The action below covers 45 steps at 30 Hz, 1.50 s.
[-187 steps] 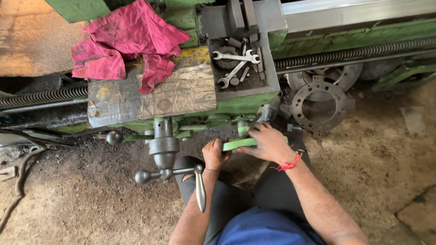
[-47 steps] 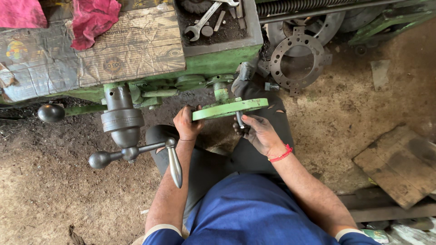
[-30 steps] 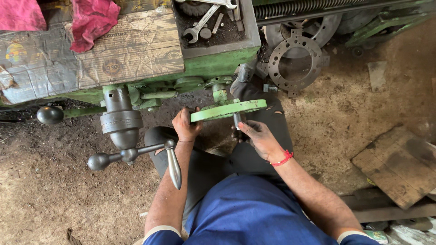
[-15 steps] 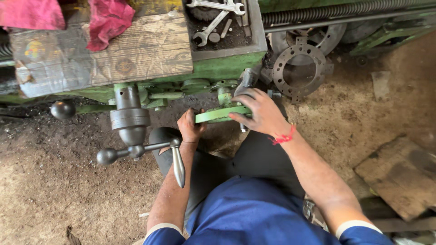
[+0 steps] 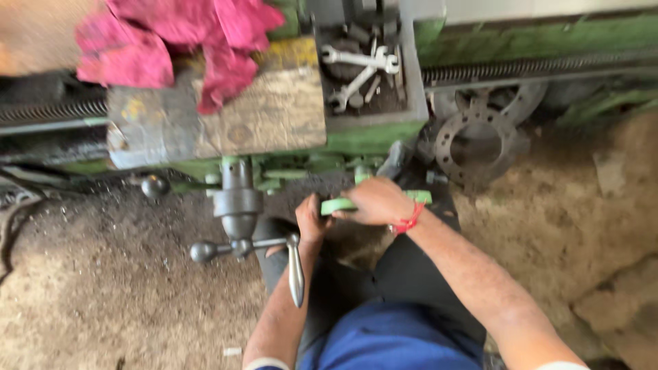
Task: The person turns a handwheel and operates a lever on a large industrial lathe machine to control its movement and settings.
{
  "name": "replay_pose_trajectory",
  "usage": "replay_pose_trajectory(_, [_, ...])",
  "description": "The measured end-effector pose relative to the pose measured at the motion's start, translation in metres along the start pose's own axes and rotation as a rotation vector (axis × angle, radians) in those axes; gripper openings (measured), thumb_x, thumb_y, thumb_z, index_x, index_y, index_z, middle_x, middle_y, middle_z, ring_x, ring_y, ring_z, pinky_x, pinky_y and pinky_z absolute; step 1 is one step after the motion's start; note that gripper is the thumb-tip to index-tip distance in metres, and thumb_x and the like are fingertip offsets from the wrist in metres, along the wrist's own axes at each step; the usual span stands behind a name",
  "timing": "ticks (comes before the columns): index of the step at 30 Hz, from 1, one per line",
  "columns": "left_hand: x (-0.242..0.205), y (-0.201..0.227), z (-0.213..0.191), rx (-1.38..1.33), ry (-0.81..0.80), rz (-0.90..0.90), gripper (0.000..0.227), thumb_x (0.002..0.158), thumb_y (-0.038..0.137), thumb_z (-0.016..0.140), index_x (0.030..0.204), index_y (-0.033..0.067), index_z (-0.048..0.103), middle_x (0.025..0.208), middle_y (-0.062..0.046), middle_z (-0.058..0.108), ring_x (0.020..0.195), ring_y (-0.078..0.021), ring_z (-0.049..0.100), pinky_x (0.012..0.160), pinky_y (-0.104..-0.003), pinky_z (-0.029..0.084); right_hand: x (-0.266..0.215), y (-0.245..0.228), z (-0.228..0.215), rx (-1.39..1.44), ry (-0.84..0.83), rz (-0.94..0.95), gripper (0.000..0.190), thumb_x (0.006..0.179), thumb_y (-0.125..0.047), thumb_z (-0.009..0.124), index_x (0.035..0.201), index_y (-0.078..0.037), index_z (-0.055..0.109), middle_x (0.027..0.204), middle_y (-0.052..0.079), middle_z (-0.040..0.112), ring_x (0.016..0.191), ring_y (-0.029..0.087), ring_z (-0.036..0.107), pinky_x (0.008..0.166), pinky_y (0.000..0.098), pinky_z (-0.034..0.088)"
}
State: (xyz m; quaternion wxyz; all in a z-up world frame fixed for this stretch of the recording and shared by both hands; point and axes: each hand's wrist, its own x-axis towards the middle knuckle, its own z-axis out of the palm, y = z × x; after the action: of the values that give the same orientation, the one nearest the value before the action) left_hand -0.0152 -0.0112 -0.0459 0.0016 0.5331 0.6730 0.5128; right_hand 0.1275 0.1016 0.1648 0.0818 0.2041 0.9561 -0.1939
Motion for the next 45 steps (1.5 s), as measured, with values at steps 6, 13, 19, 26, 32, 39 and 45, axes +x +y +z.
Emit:
replay_pose_trajectory(6, [0.001, 0.004, 0.002, 0.002, 0.027, -0.054, 0.03, 0.083, 0.02, 0.077, 0.081, 0.0066, 0.05, 0.072, -0.018, 0.058, 0.066, -0.0435, 0.058, 0.057, -0.05, 0.047, 0.006, -0.005, -0.002, -0.029, -0.059, 0.004, 0.05, 0.087, -0.064, 0.063, 0.102, -0.018, 0.075, 0.076, 0.017, 0.071, 0.075, 0.041, 0.069, 0.069, 0.0533, 0.055])
replay_pose_trajectory(13, [0.015, 0.038, -0.02, -0.038, -0.056, -0.134, 0.023, 0.078, 0.018, 0.073, 0.087, 0.0056, 0.055, 0.081, -0.018, 0.061, 0.077, -0.0439, 0.061, 0.066, -0.05, 0.049, 0.004, -0.003, 0.011, -0.068, -0.029, 0.013, 0.054, 0.087, -0.065, 0.062, 0.094, -0.013, 0.074, 0.074, 0.017, 0.071, 0.075, 0.04, 0.07, 0.07, 0.0522, 0.055])
replay_pose_trajectory(19, [0.036, 0.07, -0.034, 0.018, -0.12, 0.053, 0.03, 0.068, 0.015, 0.067, 0.095, 0.0055, 0.058, 0.089, -0.018, 0.064, 0.083, -0.0442, 0.063, 0.07, -0.051, 0.052, 0.008, 0.007, 0.022, -0.125, -0.063, -0.006, 0.061, 0.089, -0.066, 0.063, 0.086, -0.006, 0.073, 0.075, 0.018, 0.071, 0.077, 0.039, 0.071, 0.073, 0.0509, 0.056])
replay_pose_trajectory(26, [0.028, 0.044, -0.02, 0.081, -0.191, -0.039, 0.025, 0.07, 0.024, 0.072, 0.087, 0.0101, 0.06, 0.08, -0.014, 0.065, 0.076, -0.0416, 0.065, 0.065, -0.052, 0.052, 0.005, 0.001, 0.018, -0.083, 0.001, -0.012, 0.057, 0.086, -0.064, 0.066, 0.089, -0.007, 0.073, 0.076, 0.019, 0.071, 0.076, 0.041, 0.07, 0.071, 0.0526, 0.055])
replay_pose_trajectory(32, [0.02, 0.036, -0.011, 0.1, -0.121, -0.013, 0.026, 0.068, 0.026, 0.07, 0.086, 0.0102, 0.06, 0.077, -0.014, 0.065, 0.073, -0.0412, 0.065, 0.062, -0.051, 0.052, 0.0, -0.005, 0.015, -0.089, 0.044, -0.003, 0.056, 0.083, -0.063, 0.069, 0.093, -0.008, 0.073, 0.076, 0.019, 0.071, 0.074, 0.041, 0.07, 0.068, 0.0529, 0.055])
replay_pose_trajectory(39, [0.016, 0.032, -0.008, 0.104, -0.093, -0.018, 0.02, 0.07, 0.023, 0.065, 0.086, 0.0116, 0.061, 0.076, -0.014, 0.066, 0.071, -0.0406, 0.065, 0.063, -0.05, 0.053, 0.0, -0.003, 0.018, -0.062, 0.032, -0.004, 0.053, 0.085, -0.061, 0.067, 0.089, -0.009, 0.074, 0.076, 0.018, 0.071, 0.075, 0.039, 0.071, 0.07, 0.051, 0.055])
replay_pose_trajectory(45, [0.017, 0.038, -0.011, 0.099, -0.098, -0.036, 0.019, 0.069, 0.022, 0.067, 0.084, 0.0112, 0.061, 0.076, -0.014, 0.067, 0.072, -0.0405, 0.066, 0.063, -0.049, 0.054, -0.001, -0.003, 0.022, -0.094, 0.035, -0.021, 0.057, 0.086, -0.064, 0.066, 0.09, -0.008, 0.075, 0.077, 0.018, 0.071, 0.077, 0.039, 0.071, 0.071, 0.0509, 0.055])
